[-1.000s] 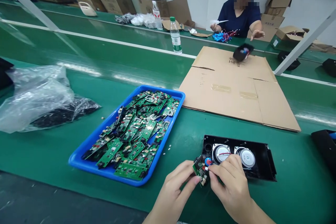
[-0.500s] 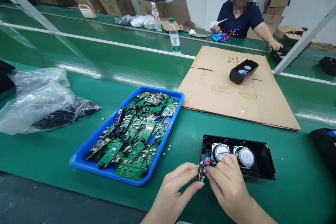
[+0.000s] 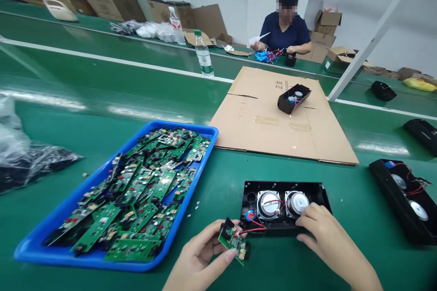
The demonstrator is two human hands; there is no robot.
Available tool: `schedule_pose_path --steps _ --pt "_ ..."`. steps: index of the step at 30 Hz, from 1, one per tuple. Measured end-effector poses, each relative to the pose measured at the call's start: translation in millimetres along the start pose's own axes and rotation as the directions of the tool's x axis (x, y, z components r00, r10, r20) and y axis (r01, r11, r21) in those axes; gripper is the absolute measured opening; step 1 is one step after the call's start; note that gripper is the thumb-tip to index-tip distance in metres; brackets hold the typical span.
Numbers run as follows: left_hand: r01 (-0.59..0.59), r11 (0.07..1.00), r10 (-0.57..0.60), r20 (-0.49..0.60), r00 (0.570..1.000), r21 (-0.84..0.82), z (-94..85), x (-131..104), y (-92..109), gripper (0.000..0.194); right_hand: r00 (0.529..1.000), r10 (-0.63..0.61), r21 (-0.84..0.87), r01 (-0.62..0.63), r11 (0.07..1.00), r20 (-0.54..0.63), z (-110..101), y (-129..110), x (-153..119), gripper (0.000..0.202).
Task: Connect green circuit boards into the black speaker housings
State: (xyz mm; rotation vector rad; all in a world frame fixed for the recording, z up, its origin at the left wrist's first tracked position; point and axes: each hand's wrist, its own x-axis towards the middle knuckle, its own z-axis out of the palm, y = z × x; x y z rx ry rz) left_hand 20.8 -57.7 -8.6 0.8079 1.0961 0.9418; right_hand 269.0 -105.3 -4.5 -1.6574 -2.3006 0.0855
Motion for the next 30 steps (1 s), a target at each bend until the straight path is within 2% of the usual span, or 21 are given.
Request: schedule_pose_path --steps 4,7,10,14,17,19,23,26,30 --pt "0.023 0.996 -0.027 0.041 0.999 0.089 -4.4 3 -8 0.036 0.996 -0.006 0.065 0.012 0.998 -0.088 16 -14 -10 0.020" --pt "0.051 0.996 -0.057 0.086 0.995 0.071 -2.2 3 -10 0.042 0.997 0.012 0.138 -0.002 0.990 -0.072 20 -33 -9 0.021" --pt "0.083 0.996 -0.084 0.087 0.993 0.020 -1.1 1 -8 0.048 0.995 0.090 0.195 -0.080 0.978 -0.039 20 -47 -6 0.027" --pt "0.089 0.995 -0.091 0.066 0.994 0.035 -2.4 -1 -2 0.046 0.965 0.227 0.078 -0.218 0.973 -0.130 26 -54 4 0.050" --pt "0.108 0.994 -0.110 0.073 0.991 0.031 -2.1 -3 0 0.047 0.950 0.233 -0.002 -0.239 0.971 -0.207 37 -60 13 0.059" --pt "0.119 0.992 -0.121 0.076 0.990 0.039 -1.1 -4 1 0.047 0.944 0.239 0.043 -0.235 0.971 -0.226 43 -65 18 0.056" --pt "0.154 0.986 -0.158 0.071 0.985 0.063 1.1 -5 0 0.048 0.950 0.254 0.291 -0.196 0.937 -0.179 42 -67 21 0.047" --pt "0.174 0.985 -0.175 0.088 0.981 0.019 4.2 -5 -2 0.049 0.940 0.316 0.442 -0.230 0.867 -0.131 35 -57 14 0.035" --pt "0.169 0.985 -0.164 0.140 0.977 -0.026 12.3 -6 -6 0.045 0.916 0.395 0.518 -0.306 0.799 -0.069 25 -39 -1 0.026"
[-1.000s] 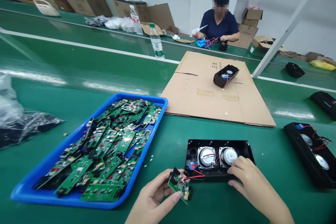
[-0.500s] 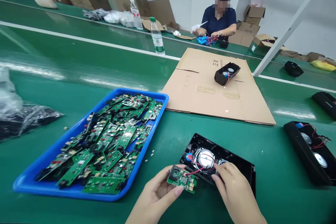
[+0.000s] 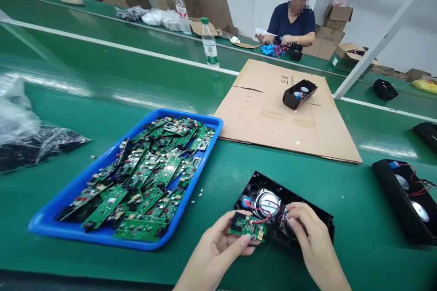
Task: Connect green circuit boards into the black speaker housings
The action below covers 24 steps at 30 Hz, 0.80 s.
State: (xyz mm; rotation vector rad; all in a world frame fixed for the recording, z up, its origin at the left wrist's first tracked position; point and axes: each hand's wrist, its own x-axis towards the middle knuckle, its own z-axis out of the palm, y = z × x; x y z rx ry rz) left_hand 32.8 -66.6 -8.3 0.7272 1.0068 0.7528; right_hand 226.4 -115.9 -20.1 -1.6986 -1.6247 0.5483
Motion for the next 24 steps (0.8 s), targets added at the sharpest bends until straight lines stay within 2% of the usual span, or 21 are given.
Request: schedule_pose_path --steps 5,10,13,15,18,20,24 --pt "-0.081 0.995 0.078 0.038 0.996 0.059 11.8 2 -4 0.029 0.981 0.186 0.144 -0.191 0.971 0.049 -12 1 -8 0.026" --pt "-0.197 0.964 0.193 0.042 0.980 0.178 17.4 3 -6 0.020 0.969 0.245 0.228 -0.244 0.942 0.023 -1 -1 -12 0.030" --pt "-0.257 0.920 0.249 0.066 0.966 0.296 17.1 2 -6 0.022 0.986 0.165 0.214 -0.155 0.965 -0.028 5 -2 -10 0.027" --pt "-0.287 0.887 0.273 0.089 0.958 0.363 15.8 2 -7 0.023 0.998 0.040 0.185 -0.032 0.982 -0.041 4 -4 -8 0.020" --pt "-0.350 0.823 0.310 0.162 0.937 0.447 13.8 4 -7 0.023 0.992 -0.120 0.138 0.124 0.983 -0.041 -1 -9 -3 0.018" --pt "-0.404 0.771 0.346 0.209 0.915 0.491 13.4 5 -7 0.024 0.987 -0.154 0.108 0.157 0.982 -0.038 -4 -12 -2 0.018" --pt "-0.474 0.707 0.406 0.249 0.880 0.525 14.9 8 -6 0.024 0.994 -0.112 0.064 0.112 0.992 0.004 -4 -15 -2 0.017"
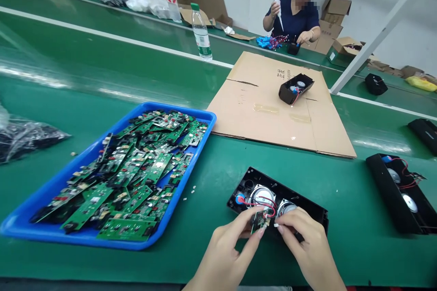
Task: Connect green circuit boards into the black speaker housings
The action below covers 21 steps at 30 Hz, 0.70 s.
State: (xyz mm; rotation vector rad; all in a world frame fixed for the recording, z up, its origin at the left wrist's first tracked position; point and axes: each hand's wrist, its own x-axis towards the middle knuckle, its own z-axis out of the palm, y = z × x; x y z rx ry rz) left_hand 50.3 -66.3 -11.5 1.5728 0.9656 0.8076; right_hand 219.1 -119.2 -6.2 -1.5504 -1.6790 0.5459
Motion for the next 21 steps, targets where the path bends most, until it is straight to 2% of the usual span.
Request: schedule_pose_path --steps 5,10,12,14,17,21 --pt "0.004 0.999 -0.003 -0.017 1.000 0.037 0.5 -1 1 0.024 0.999 -0.043 -0.089 0.040 0.995 -0.030 5 2 -1 0.019" --pt "-0.033 0.998 0.037 -0.106 0.994 0.044 3.5 -4 0 0.024 0.967 -0.193 -0.431 0.105 0.896 -0.167 5 12 -1 0.019" --pt "-0.020 0.997 0.030 -0.140 0.990 0.070 4.4 -5 -2 0.024 0.961 -0.198 -0.463 0.089 0.882 -0.192 3 13 0 0.019" --pt "-0.020 0.994 0.034 -0.134 0.990 0.110 3.8 -6 -3 0.024 0.979 -0.147 -0.376 0.084 0.923 -0.141 1 10 -1 0.021" --pt "-0.074 0.980 0.087 -0.065 0.994 0.184 0.6 -6 -3 0.025 0.994 -0.112 -0.246 0.110 0.963 0.006 3 5 -2 0.025" --pt "-0.153 0.959 0.161 -0.014 0.987 0.241 -1.3 -4 -4 0.026 0.993 -0.091 -0.243 0.106 0.964 0.072 10 2 -2 0.028"
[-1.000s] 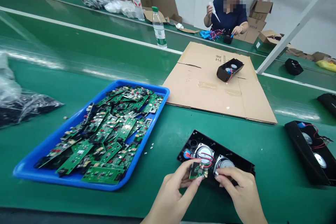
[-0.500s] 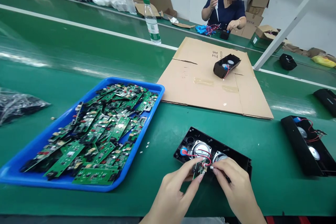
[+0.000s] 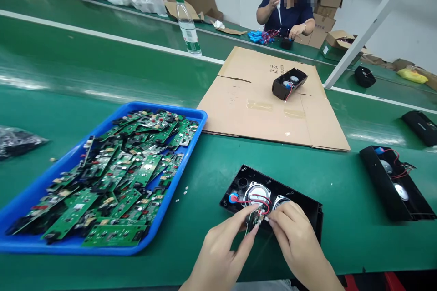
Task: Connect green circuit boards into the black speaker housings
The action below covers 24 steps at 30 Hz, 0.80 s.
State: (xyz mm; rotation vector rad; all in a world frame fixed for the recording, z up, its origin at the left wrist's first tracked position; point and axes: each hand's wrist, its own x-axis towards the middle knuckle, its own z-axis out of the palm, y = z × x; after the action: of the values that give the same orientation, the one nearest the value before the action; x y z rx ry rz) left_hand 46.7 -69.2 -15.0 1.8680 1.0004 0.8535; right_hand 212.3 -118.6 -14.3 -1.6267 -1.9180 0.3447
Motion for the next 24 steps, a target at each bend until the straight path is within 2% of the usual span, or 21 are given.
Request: schedule_pose_path --steps 8,17,24 --pt "-0.137 0.990 0.138 -0.031 0.990 0.037 7.5 -2 -8 0.028 0.998 -0.039 -0.038 0.041 0.998 0.053 -4 -2 5 0.029" --pt "-0.139 0.990 0.141 -0.072 0.987 0.030 11.9 1 -5 0.026 0.998 -0.019 -0.035 0.021 0.999 0.065 -6 -2 3 0.028" --pt "-0.106 0.994 0.105 -0.053 0.993 -0.011 10.2 -1 -3 0.027 0.994 -0.104 -0.116 0.105 0.988 0.016 -2 -1 3 0.034"
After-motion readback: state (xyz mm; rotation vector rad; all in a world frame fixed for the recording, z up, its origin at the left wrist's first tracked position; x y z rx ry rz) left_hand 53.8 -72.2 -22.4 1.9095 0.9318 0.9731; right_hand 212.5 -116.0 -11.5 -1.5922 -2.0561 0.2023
